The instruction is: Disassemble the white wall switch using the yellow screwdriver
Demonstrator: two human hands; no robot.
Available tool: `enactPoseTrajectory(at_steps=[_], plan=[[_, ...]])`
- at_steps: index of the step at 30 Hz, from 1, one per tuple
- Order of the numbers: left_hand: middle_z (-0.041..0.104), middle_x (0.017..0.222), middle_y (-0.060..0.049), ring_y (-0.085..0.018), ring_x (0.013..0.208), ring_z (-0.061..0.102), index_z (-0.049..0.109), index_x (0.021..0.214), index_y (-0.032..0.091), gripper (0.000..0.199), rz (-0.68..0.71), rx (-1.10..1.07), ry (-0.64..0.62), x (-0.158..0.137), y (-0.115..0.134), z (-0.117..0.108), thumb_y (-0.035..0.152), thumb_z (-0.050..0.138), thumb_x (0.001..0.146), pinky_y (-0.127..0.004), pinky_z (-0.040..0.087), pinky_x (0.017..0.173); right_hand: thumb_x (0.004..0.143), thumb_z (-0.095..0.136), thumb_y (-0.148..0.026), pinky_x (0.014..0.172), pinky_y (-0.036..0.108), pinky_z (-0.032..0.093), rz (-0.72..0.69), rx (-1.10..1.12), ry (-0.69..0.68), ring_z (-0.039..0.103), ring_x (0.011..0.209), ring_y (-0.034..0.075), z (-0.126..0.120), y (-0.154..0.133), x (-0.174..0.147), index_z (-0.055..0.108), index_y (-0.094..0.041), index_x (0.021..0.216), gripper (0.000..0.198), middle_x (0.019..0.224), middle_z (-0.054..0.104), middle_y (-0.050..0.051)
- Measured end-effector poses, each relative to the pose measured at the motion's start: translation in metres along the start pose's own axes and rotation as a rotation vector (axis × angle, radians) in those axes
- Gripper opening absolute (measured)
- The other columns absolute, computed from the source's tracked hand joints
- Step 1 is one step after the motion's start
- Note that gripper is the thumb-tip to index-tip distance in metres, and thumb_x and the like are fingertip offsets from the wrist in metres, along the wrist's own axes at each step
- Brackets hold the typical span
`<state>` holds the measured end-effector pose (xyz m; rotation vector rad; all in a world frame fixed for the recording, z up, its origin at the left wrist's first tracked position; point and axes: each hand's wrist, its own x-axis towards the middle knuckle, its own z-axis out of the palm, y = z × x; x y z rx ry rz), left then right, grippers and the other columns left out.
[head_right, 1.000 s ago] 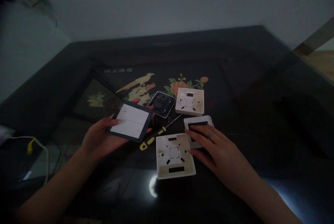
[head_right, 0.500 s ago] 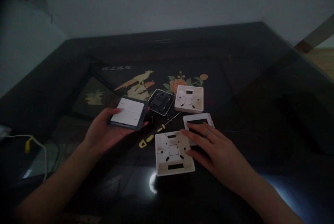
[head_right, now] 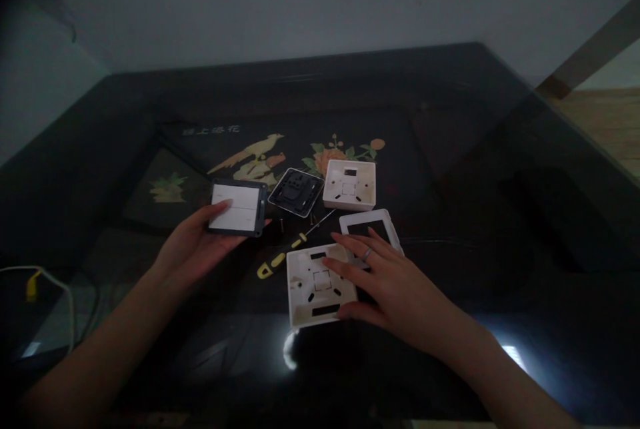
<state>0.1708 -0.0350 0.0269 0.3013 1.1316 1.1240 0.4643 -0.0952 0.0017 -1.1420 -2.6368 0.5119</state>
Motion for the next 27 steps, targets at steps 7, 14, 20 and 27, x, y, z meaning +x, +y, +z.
enactPoseTrajectory(at_steps=[7,14,20,27], plan=[[0.074,0.116,-0.009,-0.028,0.121,0.064,0.055,0.129,0.016,0.037,0.000,-0.002,0.002,0.003,-0.001,-0.002,0.010,0.049,0.094,-0.046,0.059,0.099,0.072,0.082,-0.041,0.109,0.054,0.045,0.077,0.090,-0.028,0.045,0.139,0.033,-0.011,0.003,-0.004,0.040,-0.024,0.150,0.090,0.154,0.044,0.016],[0.072,0.119,-0.013,-0.029,0.117,0.066,0.054,0.134,0.014,0.046,0.000,0.092,-0.026,0.003,-0.004,-0.003,0.007,0.050,0.089,-0.043,0.061,0.095,0.074,0.081,-0.043,0.111,0.059,0.040,0.091,0.193,-0.080,0.038,0.144,0.033,-0.011,0.007,-0.005,0.032,-0.030,0.153,0.094,0.157,0.041,0.012],[0.073,0.117,-0.010,-0.025,0.115,0.067,0.063,0.123,0.015,0.039,0.052,0.110,-0.034,0.002,-0.004,-0.001,0.003,0.051,0.088,-0.031,0.061,0.092,0.074,0.081,-0.038,0.109,0.056,0.044,0.056,0.144,-0.037,0.045,0.140,0.032,-0.008,0.001,-0.004,0.040,-0.027,0.149,0.086,0.152,0.047,0.013],[0.074,0.113,-0.008,-0.022,0.108,0.070,0.067,0.116,0.017,0.030,0.087,0.116,-0.031,-0.002,-0.004,0.003,0.007,0.050,0.092,-0.028,0.062,0.087,0.072,0.081,-0.048,0.108,0.059,0.044,0.017,0.120,-0.046,0.048,0.137,0.035,-0.005,-0.004,0.000,0.041,-0.026,0.147,0.087,0.148,0.049,0.016]])
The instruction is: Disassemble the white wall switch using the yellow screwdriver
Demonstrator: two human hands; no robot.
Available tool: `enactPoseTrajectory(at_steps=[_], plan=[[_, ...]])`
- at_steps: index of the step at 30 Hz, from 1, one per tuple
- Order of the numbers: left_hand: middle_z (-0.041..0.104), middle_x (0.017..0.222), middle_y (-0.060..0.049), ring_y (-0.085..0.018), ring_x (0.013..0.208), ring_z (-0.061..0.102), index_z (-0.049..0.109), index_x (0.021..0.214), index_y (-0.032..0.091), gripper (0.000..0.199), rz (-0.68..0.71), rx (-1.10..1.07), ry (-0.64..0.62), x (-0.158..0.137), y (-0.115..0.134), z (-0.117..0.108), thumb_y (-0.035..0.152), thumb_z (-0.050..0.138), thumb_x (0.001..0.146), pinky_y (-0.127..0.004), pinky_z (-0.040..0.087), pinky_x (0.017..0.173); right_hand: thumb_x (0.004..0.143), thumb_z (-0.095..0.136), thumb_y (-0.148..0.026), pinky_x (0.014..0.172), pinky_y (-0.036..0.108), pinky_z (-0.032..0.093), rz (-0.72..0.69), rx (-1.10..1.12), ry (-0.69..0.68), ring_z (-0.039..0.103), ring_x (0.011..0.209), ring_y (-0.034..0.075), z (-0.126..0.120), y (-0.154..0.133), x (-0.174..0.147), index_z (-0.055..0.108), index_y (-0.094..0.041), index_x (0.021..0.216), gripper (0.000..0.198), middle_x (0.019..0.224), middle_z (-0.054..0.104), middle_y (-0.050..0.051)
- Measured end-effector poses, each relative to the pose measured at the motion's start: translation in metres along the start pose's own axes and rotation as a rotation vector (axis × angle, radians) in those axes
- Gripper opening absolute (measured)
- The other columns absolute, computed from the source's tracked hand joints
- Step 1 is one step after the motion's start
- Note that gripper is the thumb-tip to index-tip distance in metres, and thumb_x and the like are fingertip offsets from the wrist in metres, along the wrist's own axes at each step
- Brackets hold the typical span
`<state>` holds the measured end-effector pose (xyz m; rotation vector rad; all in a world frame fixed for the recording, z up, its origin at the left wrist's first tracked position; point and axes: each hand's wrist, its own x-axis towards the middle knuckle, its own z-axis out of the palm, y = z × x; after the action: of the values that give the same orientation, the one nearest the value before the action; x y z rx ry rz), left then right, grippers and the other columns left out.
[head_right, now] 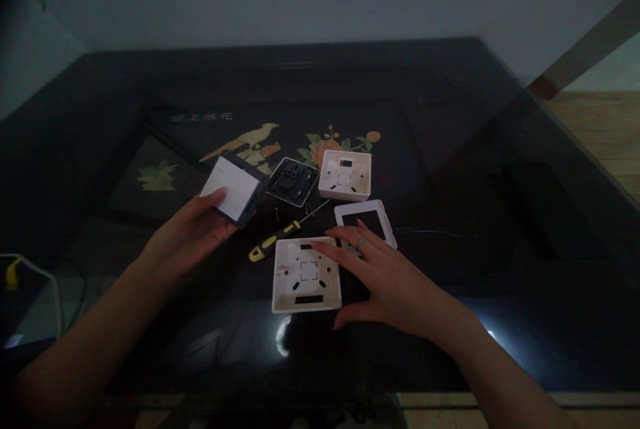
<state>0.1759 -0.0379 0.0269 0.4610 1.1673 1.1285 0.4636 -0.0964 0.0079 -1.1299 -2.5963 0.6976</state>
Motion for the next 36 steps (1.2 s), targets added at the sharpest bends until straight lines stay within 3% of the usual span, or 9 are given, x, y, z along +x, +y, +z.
enactPoseTrajectory(at_steps=[2,6,9,12,15,18,23,30,36], plan=[[0.074,0.113,-0.007,-0.021,0.104,0.071,0.066,0.117,0.017,0.030,0.008,-0.009,-0.017,-0.001,0.000,0.001,0.009,0.050,0.094,-0.027,0.063,0.083,0.077,0.077,-0.047,0.105,0.054,0.048,0.037,0.022,0.057,0.051,0.134,0.033,-0.004,0.001,0.001,0.045,-0.026,0.145,0.078,0.146,0.051,0.015],[0.075,0.106,-0.005,-0.016,0.088,0.072,0.067,0.114,0.017,0.025,0.018,-0.070,-0.026,0.000,0.000,0.000,0.011,0.050,0.096,-0.021,0.062,0.069,0.094,0.059,-0.031,0.100,0.047,0.054,0.114,0.023,0.272,0.062,0.121,0.026,-0.015,-0.001,0.010,0.058,-0.022,0.130,0.037,0.130,0.063,0.013],[0.075,0.097,-0.003,-0.013,0.077,0.071,0.066,0.112,0.017,0.022,0.033,-0.111,-0.042,0.002,-0.002,-0.004,0.013,0.053,0.095,-0.018,0.060,0.061,0.096,0.053,-0.026,0.093,0.043,0.057,0.031,-0.020,0.295,0.066,0.110,0.023,-0.020,-0.013,0.032,0.065,-0.020,0.118,0.025,0.116,0.070,0.010],[0.073,0.092,-0.004,-0.014,0.074,0.070,0.065,0.108,0.016,0.016,0.055,-0.117,-0.038,0.004,-0.003,-0.007,0.016,0.056,0.094,-0.021,0.060,0.058,0.095,0.057,-0.025,0.091,0.041,0.056,-0.104,-0.121,0.189,0.066,0.107,0.024,-0.019,-0.033,0.067,0.066,-0.018,0.117,0.025,0.114,0.071,0.009],[0.071,0.101,-0.005,-0.016,0.083,0.069,0.062,0.105,0.018,0.013,0.168,-0.155,-0.036,0.006,-0.004,-0.009,0.016,0.058,0.093,-0.027,0.063,0.068,0.093,0.060,-0.023,0.088,0.040,0.055,-0.133,-0.390,-0.075,0.064,0.107,0.026,-0.012,-0.058,0.104,0.067,-0.017,0.115,0.024,0.113,0.071,0.009],[0.068,0.112,-0.002,-0.018,0.093,0.068,0.057,0.107,0.025,0.022,0.294,-0.189,-0.010,0.008,-0.004,-0.010,0.014,0.063,0.089,-0.030,0.064,0.075,0.093,0.056,-0.014,0.077,0.038,0.054,-0.137,-0.470,-0.133,0.064,0.103,0.027,-0.001,-0.082,0.129,0.070,-0.016,0.103,0.017,0.103,0.073,0.010],[0.066,0.112,0.000,-0.017,0.089,0.068,0.054,0.113,0.031,0.036,0.320,-0.143,-0.022,0.009,-0.002,-0.013,0.016,0.069,0.084,-0.029,0.064,0.070,0.089,0.057,-0.010,0.070,0.038,0.053,-0.013,-0.566,-0.193,0.067,0.095,0.030,0.022,-0.106,0.141,0.071,-0.010,0.097,0.016,0.097,0.075,0.016],[0.064,0.113,-0.001,-0.015,0.088,0.064,0.060,0.106,0.027,0.027,0.359,-0.040,-0.071,0.006,-0.005,-0.013,0.022,0.070,0.082,-0.020,0.060,0.062,0.088,0.054,-0.006,0.064,0.036,0.051,0.044,-0.626,-0.140,0.068,0.086,0.028,0.038,-0.106,0.145,0.070,-0.008,0.102,0.021,0.097,0.075,0.018],[0.065,0.113,-0.002,-0.013,0.081,0.062,0.065,0.107,0.026,0.028,0.393,-0.003,-0.081,0.004,-0.005,-0.013,0.025,0.072,0.080,-0.015,0.055,0.053,0.091,0.046,-0.003,0.066,0.035,0.054,-0.054,-0.631,0.085,0.069,0.089,0.026,0.010,-0.096,0.131,0.068,-0.013,0.098,0.025,0.095,0.075,0.013]])
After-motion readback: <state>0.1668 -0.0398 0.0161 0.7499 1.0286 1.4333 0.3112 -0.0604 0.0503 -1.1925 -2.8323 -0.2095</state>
